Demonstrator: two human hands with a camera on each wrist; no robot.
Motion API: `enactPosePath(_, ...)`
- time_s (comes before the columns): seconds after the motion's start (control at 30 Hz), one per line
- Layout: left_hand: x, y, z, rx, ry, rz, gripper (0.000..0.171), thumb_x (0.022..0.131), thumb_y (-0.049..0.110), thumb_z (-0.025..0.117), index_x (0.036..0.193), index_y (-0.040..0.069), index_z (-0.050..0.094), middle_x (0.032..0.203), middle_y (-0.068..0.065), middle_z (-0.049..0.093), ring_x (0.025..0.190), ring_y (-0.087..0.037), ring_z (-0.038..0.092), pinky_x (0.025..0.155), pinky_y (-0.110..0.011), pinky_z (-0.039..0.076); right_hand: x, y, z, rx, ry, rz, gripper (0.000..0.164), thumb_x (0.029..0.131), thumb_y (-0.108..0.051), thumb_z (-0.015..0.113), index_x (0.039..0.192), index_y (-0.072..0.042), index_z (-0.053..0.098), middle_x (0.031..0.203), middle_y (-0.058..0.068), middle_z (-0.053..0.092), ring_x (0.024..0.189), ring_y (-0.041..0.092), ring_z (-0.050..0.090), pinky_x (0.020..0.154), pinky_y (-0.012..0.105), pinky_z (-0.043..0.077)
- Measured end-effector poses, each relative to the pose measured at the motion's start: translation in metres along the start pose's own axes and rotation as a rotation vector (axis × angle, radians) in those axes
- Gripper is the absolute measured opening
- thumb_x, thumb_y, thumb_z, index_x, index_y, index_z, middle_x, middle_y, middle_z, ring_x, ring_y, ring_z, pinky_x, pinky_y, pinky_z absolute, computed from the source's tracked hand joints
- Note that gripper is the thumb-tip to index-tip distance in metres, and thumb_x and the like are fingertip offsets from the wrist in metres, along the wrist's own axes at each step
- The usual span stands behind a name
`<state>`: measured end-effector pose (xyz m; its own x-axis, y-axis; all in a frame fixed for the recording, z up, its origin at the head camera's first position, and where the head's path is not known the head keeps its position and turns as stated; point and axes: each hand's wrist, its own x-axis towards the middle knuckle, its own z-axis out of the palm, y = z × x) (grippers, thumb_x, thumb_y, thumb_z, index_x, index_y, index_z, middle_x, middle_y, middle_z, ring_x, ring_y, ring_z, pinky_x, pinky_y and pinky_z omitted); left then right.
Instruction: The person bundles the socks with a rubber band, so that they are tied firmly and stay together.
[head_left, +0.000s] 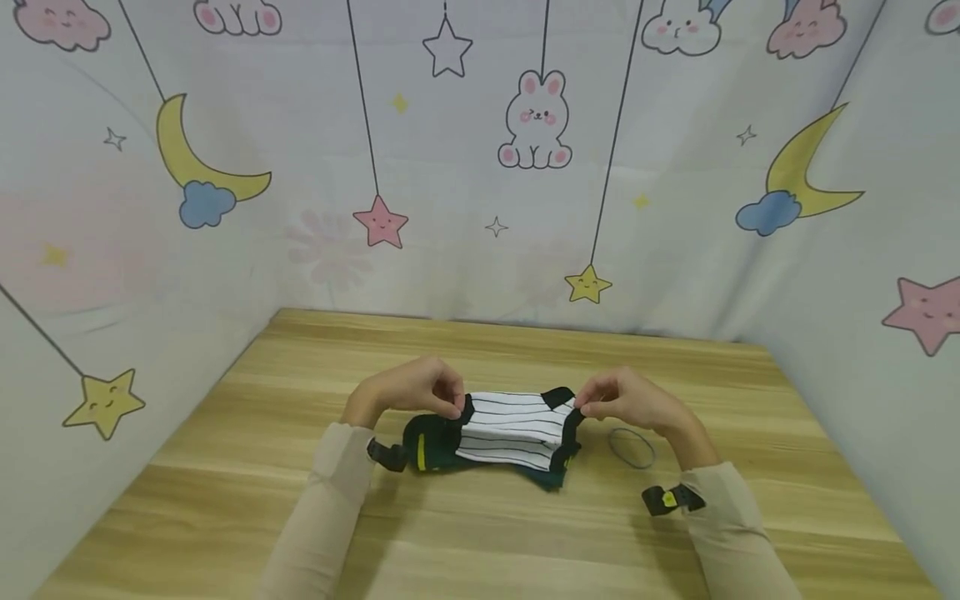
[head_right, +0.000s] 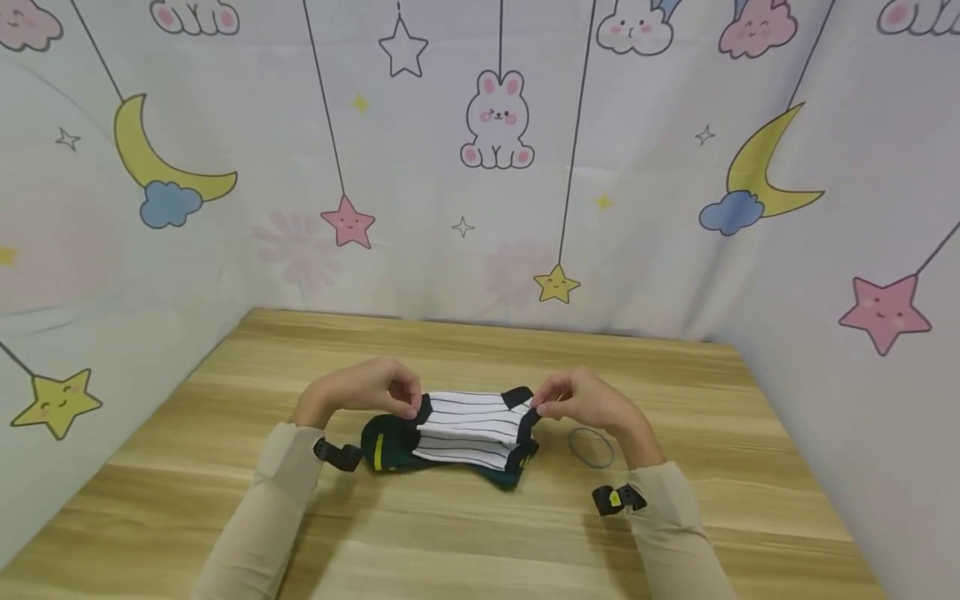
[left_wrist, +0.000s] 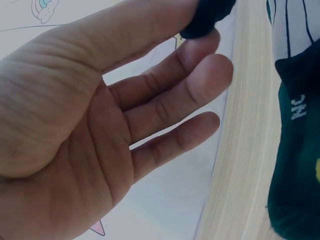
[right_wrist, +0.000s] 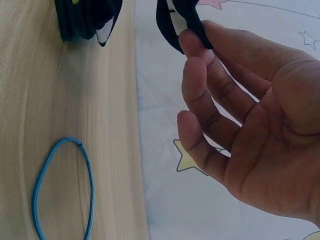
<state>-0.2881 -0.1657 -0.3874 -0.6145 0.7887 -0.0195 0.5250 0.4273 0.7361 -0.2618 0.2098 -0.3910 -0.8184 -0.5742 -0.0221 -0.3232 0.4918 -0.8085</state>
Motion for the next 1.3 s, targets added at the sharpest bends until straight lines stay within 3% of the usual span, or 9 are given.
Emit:
enactPosePath(0.5, -0.001, -0.001, 0.002, 0.028, -0.041, -0.047, 0.009, 0.087, 0.005, 0.077, 0.083, 0.009, 0.071, 0.079, 0.005, 0.066, 0.073, -0.008, 0.06, 0.071, -0.024, 0.053, -0.001, -0.001, 0.005, -0.011, -0.117, -0.016, 0.009, 0.095, -0.005, 0.067, 0.101, -0.001, 0.072, 0.095, 0.007, 0.07, 0.085, 0.019, 0.061, 0.079, 0.039, 0.054)
enactPosePath(0.7, -0.004, 0.0, 0.003, 0.028, -0.047, -0.06, 0.009, 0.087, 0.004, 0.077, 0.082, 0.009, 0.071, 0.078, 0.005, 0.066, 0.072, -0.008, 0.06, 0.071, -0.024, 0.052, 0.0, -0.003, 0.008, -0.044, -0.156, -0.023, 0.008, 0.094, -0.004, 0.067, 0.099, -0.001, 0.073, 0.091, 0.014, 0.071, 0.079, 0.016, 0.061, 0.073, 0.032, 0.053)
enactPosePath(0.97, -0.005, -0.003, 0.005, 0.01, -0.068, -0.07, 0.008, 0.087, 0.005, 0.077, 0.082, 0.008, 0.071, 0.079, 0.002, 0.067, 0.072, -0.01, 0.059, 0.07, -0.025, 0.052, 0.0, 0.0, 0.012, -0.032, -0.205, 0.001, 0.008, 0.095, -0.003, 0.066, 0.099, -0.003, 0.073, 0.09, 0.013, 0.071, 0.08, 0.022, 0.063, 0.074, 0.045, 0.055)
enactPosePath(1.3, -0.003, -0.004, 0.006, 0.029, -0.088, -0.093, 0.01, 0.087, 0.002, 0.076, 0.081, 0.009, 0.071, 0.078, 0.003, 0.066, 0.069, -0.009, 0.057, 0.068, -0.025, 0.051, 0.002, 0.003, 0.016, -0.054, -0.243, -0.013, 0.01, 0.093, -0.002, 0.065, 0.1, 0.001, 0.072, 0.094, 0.007, 0.071, 0.082, 0.014, 0.062, 0.073, 0.026, 0.051)
